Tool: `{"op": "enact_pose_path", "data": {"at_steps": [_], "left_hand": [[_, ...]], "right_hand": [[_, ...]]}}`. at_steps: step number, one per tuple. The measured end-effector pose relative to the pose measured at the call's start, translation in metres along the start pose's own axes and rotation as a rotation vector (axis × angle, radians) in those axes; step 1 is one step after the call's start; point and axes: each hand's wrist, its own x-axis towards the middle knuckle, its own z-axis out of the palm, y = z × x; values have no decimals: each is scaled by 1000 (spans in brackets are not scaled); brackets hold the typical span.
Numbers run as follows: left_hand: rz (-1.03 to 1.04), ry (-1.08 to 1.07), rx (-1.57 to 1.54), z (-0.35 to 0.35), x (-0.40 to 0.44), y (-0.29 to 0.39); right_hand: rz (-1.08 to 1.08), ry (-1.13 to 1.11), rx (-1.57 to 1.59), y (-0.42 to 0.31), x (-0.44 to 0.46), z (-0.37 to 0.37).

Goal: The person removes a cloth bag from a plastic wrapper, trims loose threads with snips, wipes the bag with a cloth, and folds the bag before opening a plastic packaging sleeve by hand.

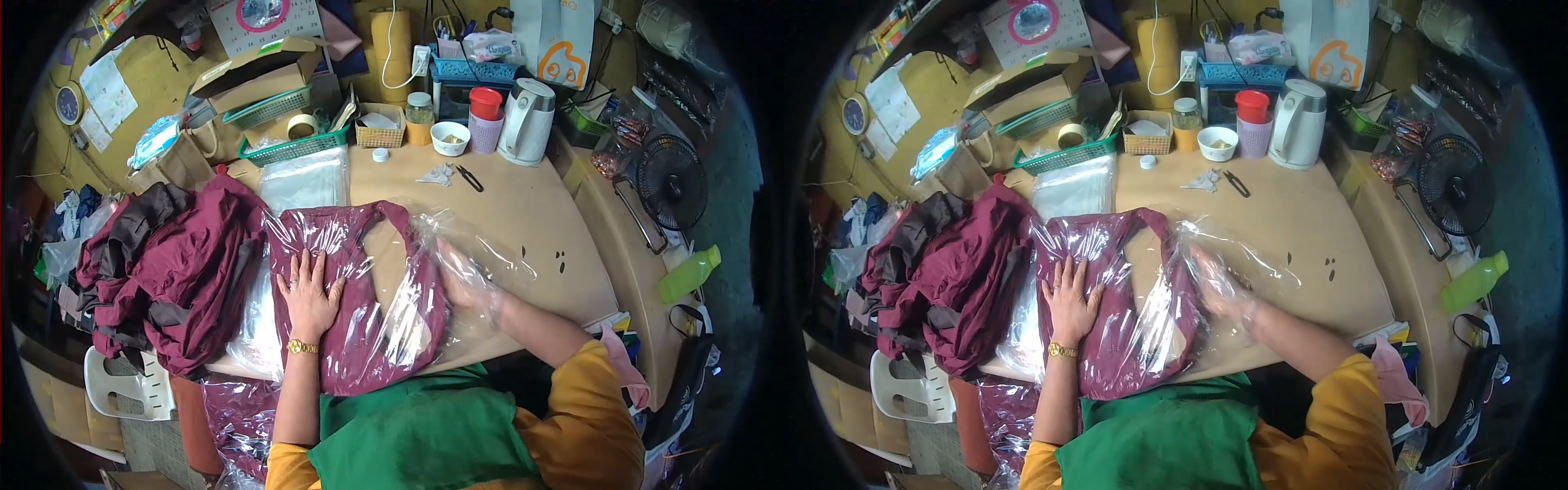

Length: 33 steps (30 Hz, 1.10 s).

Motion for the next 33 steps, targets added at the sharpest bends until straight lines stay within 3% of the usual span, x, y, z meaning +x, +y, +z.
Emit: {"op": "enact_pose_path", "data": {"at_steps": [1, 6, 8, 12, 14, 15, 17, 22, 25, 26, 28, 32, 33], "left_hand": [[2, 1, -3, 0, 0, 0], [-8, -4, -14, 0, 0, -1], [-11, 3, -18, -1, 0, -1], [1, 1, -19, -1, 1, -1], [-2, 1, -25, 0, 1, -1], [-4, -1, -21, 0, 0, -1], [-3, 5, -12, 0, 1, -1], [-16, -22, -14, -3, 1, 2], [-13, -21, -10, -4, 1, 2], [-15, -25, -7, -4, 1, 2], [-16, -26, -6, -2, 1, 1], [-14, -24, 5, -2, 1, 1], [-12, -27, 3, -2, 0, 1]], "right_hand": [[37, 43, 108, -9, 4, 17], [59, -76, 61, -45, 5, 26], [-140, -109, -32, -56, 4, 19], [-204, 8, -55, -68, -8, -12], [-198, 76, -136, -71, -23, 1], [-53, 87, -219, -72, -39, 19], [73, -22, -170, -45, -39, -4], [23, -57, -43, -35, -47, 4], [36, -221, -32, -48, -29, 6], [34, -221, -30, -43, -28, 1], [-151, 1, -122, -37, -26, -2], [-136, 74, -7, -57, -18, -25], [-130, -73, 177, -69, -19, -25]]}}
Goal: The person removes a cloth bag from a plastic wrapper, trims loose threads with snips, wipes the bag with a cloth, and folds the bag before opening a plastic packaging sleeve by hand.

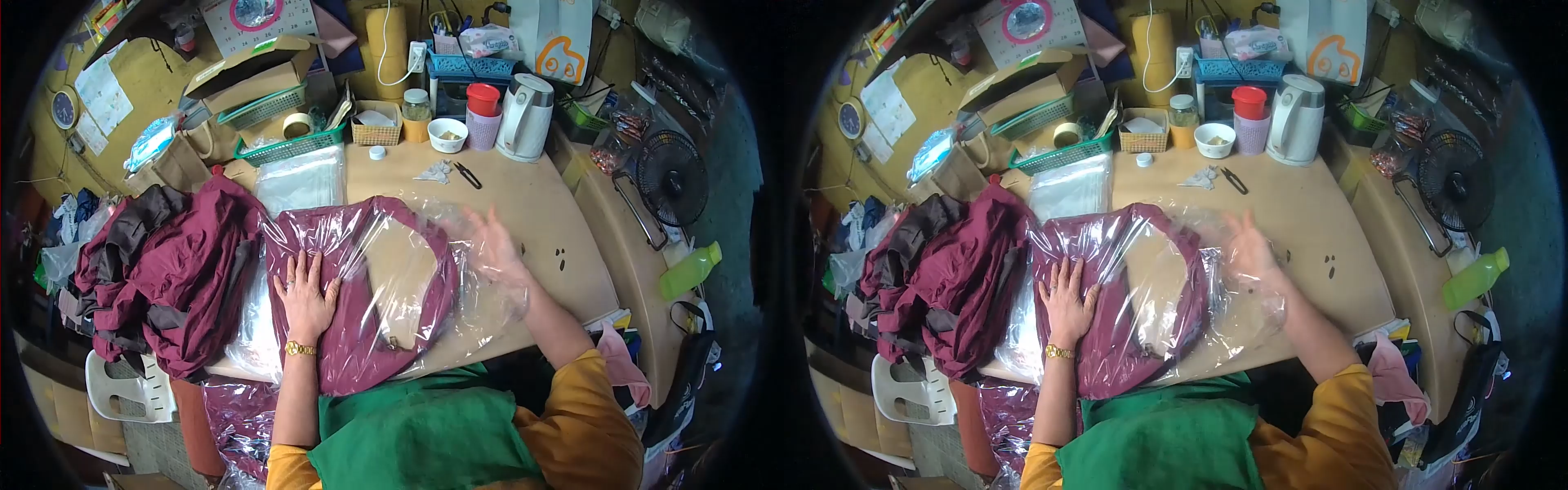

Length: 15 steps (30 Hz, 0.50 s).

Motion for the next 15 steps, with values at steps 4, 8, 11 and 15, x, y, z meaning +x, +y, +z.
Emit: {"op": "enact_pose_path", "data": {"at_steps": [4, 8, 11, 15], "left_hand": [[-4, 4, -12, 0, 0, -1], [-7, 2, -14, -2, 2, 0], [-12, -6, -4, 1, 2, -1], [-11, 7, -14, 1, 1, -1]], "right_hand": [[-373, 348, -8, -45, -21, -1], [-56, -63, -450, -39, -70, 32], [168, -83, -786, -52, -69, -3], [-466, 546, -942, -97, -71, -85]]}}
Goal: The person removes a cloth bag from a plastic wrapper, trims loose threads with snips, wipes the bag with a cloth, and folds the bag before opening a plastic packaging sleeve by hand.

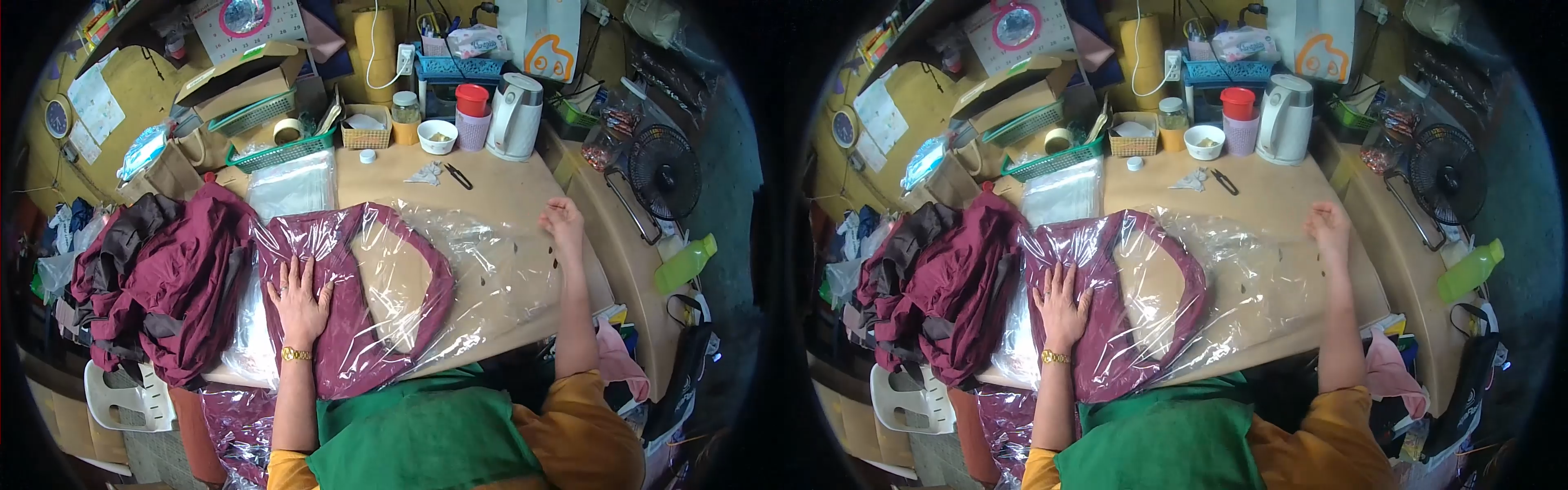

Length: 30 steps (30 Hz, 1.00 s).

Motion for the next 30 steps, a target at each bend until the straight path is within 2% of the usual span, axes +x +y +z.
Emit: {"op": "enact_pose_path", "data": {"at_steps": [1, 2, 3, 5, 7, 8, 10, 11, 12, 13, 14, 15, 17, 19, 21, 23, 25, 27, 28, 29, 30], "left_hand": [[0, 6, -3, 0, 0, 1], [-8, -4, 5, -1, 0, 2], [-14, -16, 15, -2, 0, 2], [-11, -15, 13, -3, 1, 2], [-7, -24, 9, -1, 0, 1], [-6, -20, 11, 1, 0, -1], [-8, -14, 14, 2, 0, -1], [-7, -16, 15, 0, 0, 0], [-7, -18, 16, -1, 0, 0], [-7, -21, 18, -1, -1, 0], [-4, -13, 20, -2, -1, 0], [0, -4, 20, -1, 0, 1], [-2, -9, 24, -1, 1, 1], [-1, -8, 34, 2, 0, 0], [-7, -14, 34, 1, 1, 1], [-7, -27, 44, -1, 1, 2], [2, -27, 52, -1, 2, 2], [11, -19, 59, -1, 1, 1], [5, -22, 50, 0, 1, 1], [1, -23, 42, 0, 1, 1], [1, -14, 43, 1, 3, 1]], "right_hand": [[28, 226, -146, -6, 1, 1], [20, 228, -143, -8, -1, 4], [350, -219, 110, -7, -8, 12], [141, -919, 147, 13, -26, 50], [-399, -1104, -81, 18, -40, 95], [-92, -872, 323, -13, -54, 113], [106, -442, 681, -20, -24, 121], [3, -280, 658, -6, 30, 118], [-37, -174, 887, 0, 70, 95], [-125, -36, 938, -14, 96, 72], [-213, 106, 984, -29, 106, 55], [-213, 110, 983, -44, 93, 46], [-86, 136, 447, -63, 54, 33], [-175, -28, -293, -20, 29, 31], [-37, -108, -428, -30, -33, 78], [-3, -334, -237, 5, -68, 93], [52, -391, -125, 18, -65, 110], [-306, -414, -611, -20, -68, 126], [-307, -413, -611, -18, -60, 131], [-502, -361, -893, -7, -50, 136], [-626, -389, -1008, 8, -30, 140]]}}
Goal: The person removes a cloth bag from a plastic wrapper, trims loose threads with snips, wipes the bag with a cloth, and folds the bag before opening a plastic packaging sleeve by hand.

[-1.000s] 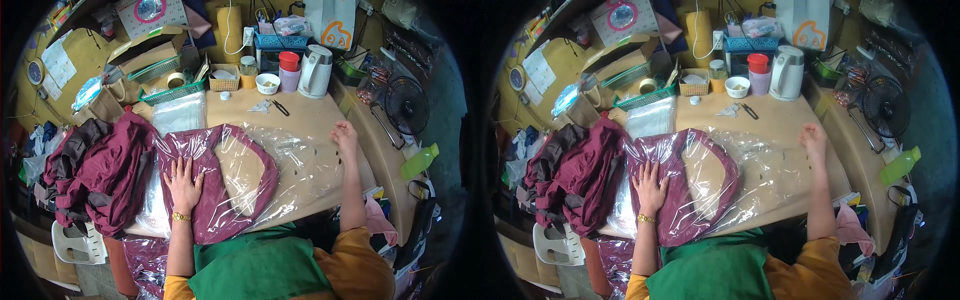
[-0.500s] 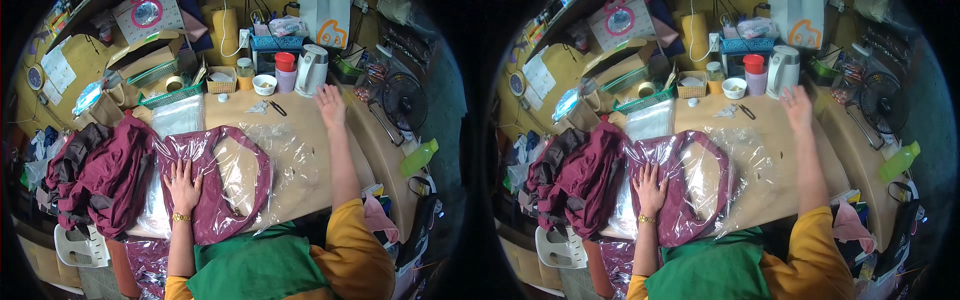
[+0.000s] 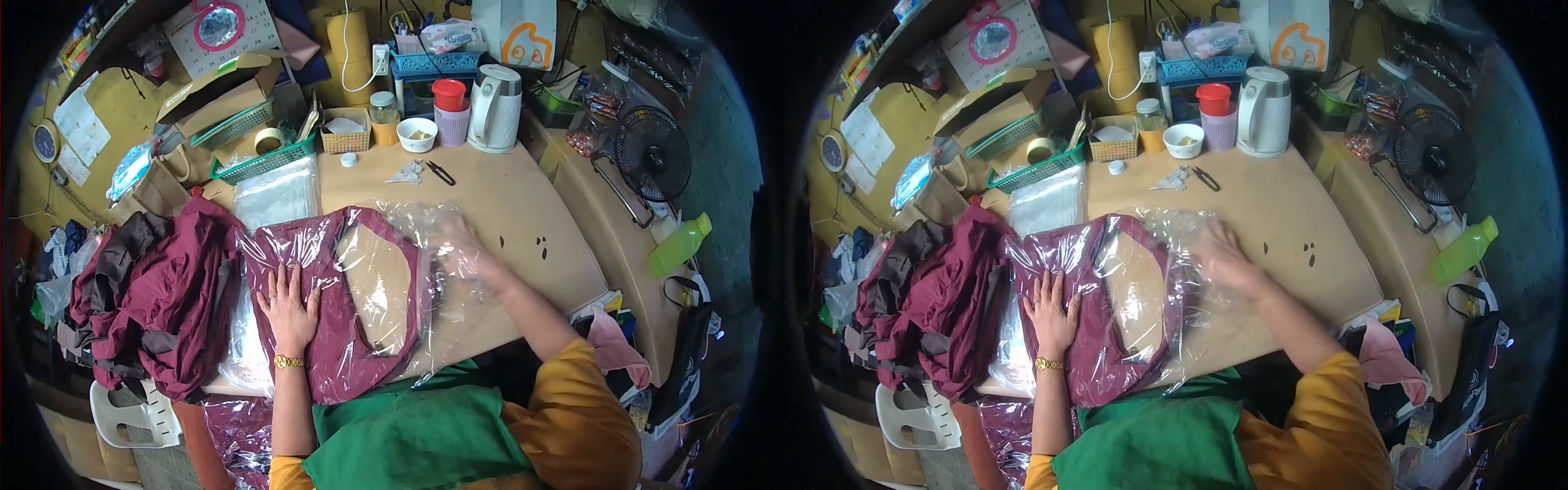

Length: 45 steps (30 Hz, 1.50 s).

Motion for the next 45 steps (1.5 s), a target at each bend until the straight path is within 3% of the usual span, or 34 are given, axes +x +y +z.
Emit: {"op": "enact_pose_path", "data": {"at_steps": [1, 3, 5, 6, 8, 10, 12, 13, 15, 17, 19, 21, 22, 24, 25, 27, 28, 30, 32, 35, 36, 38, 40, 43, 45], "left_hand": [[-1, 1, -8, 1, 0, 0], [-6, 1, -24, -2, -3, 1], [-4, 5, -28, -2, -4, 1], [-2, 13, -32, -2, -3, 0], [-4, 17, -26, -2, -2, -1], [1, 13, -22, -1, -3, -1], [-13, -3, -21, -4, -2, 2], [-13, -4, -25, -2, -1, 2], [-2, 5, -19, 0, -2, -1], [1, -5, -18, -1, -3, -1], [-20, -1, -12, 1, -3, 0], [-42, -5, -7, 0, -4, 5], [-68, -5, -3, 0, -2, 8], [-67, -9, -8, 1, -2, 11], [-70, -7, -11, 1, -1, 13], [-63, -10, -10, 0, -1, 15], [-59, -7, -9, 1, -1, 14], [-56, 1, -1, 2, -1, 13], [-51, 2, -9, 0, -3, 10], [-52, 8, -22, 0, -5, 7], [-58, 4, -23, 0, -4, 8], [-67, 13, -38, 0, -3, 10], [-71, 20, -33, 0, -1, 11], [-70, -13, -98, 0, 2, 6], [-100, -89, -373, -4, 1, -4]], "right_hand": [[-108, 4, -132, 15, 13, 14], [233, -201, -83, 55, 56, 26], [514, 490, 61, 100, 76, 20], [560, 669, 243, 111, 81, 0], [560, 593, 609, 105, 63, -63], [372, 118, 912, 68, 19, -98], [171, -119, 1122, 5, -25, -92], [13, -81, 786, -41, -38, -92], [-132, -49, 448, -69, -60, -86], [60, -385, 504, -58, -79, -76], [632, -182, 549, -17, -89, -102], [758, -170, 107, 30, -103, -120], [756, -164, 102, 27, -103, -122], [552, 384, -490, 7, -97, -127], [584, 402, -286, -31, -73, -133], [175, 477, 246, -86, -25, -111], [12, 323, 319, -116, -3, -99], [-196, 191, 101, -135, 20, -42], [84, -385, 38, -97, 49, -35], [670, -350, -233, -2, 56, -50], [781, -116, -222, 11, 41, -57], [918, -40, -116, 18, 9, -68], [754, 14, -151, 34, -31, -25], [461, 58, -241, -9, -39, -13], [531, -4, -150, -6, -19, -13]]}}
